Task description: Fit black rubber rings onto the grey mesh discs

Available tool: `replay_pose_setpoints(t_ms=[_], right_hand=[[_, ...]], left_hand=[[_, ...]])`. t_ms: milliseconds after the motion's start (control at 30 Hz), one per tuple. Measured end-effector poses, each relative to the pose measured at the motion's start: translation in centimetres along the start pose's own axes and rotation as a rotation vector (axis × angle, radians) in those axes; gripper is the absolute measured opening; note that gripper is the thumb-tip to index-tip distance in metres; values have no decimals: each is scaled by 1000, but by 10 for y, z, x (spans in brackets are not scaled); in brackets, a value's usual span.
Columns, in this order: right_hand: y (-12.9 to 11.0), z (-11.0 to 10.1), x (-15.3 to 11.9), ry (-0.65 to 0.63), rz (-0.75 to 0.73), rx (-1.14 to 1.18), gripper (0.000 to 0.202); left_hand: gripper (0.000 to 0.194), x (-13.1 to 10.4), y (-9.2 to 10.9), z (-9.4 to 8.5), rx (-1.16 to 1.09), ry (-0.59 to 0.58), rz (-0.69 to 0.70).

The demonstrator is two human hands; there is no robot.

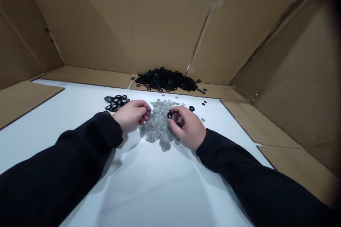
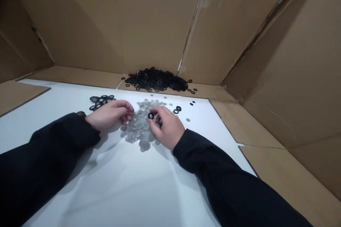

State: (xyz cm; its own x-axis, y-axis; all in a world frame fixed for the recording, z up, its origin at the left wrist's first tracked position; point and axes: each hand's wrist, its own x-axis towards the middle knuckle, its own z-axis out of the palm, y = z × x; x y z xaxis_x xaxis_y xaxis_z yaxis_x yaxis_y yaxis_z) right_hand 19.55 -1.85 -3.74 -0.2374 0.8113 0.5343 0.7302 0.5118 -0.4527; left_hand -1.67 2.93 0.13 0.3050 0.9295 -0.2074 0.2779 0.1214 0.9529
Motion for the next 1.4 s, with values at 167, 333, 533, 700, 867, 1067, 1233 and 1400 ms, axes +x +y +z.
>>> replay_pose_setpoints(t_ms=[167, 333, 533, 700, 867, 1067, 1233, 1400], right_hand=[[-7, 1, 2, 16, -133, 49, 22], [-13, 0, 3, 40, -224, 93, 20], [-9, 2, 3, -6, -154, 117, 29], [-4, 5, 2, -116, 2, 1, 32], [-6, 4, 3, -178, -14, -48, 9], [-7, 1, 6, -135, 59, 89, 7], [-12, 1, 7, -30, 130, 238, 10], [-17, 2, 9, 27, 163, 290, 11]], left_hand=[[17, -9, -2, 12, 138, -73, 200], [26, -11, -5, 18, 178, -130, 254], [21, -8, -8, 16, 121, -158, 242], [15, -8, -9, 15, 179, 16, 250], [15, -7, -10, 14, 146, 55, 233], [10, -7, -13, 14, 115, 47, 219], [13, -8, -12, 17, 70, 6, 197], [14, -12, -9, 23, -4, -106, 137]])
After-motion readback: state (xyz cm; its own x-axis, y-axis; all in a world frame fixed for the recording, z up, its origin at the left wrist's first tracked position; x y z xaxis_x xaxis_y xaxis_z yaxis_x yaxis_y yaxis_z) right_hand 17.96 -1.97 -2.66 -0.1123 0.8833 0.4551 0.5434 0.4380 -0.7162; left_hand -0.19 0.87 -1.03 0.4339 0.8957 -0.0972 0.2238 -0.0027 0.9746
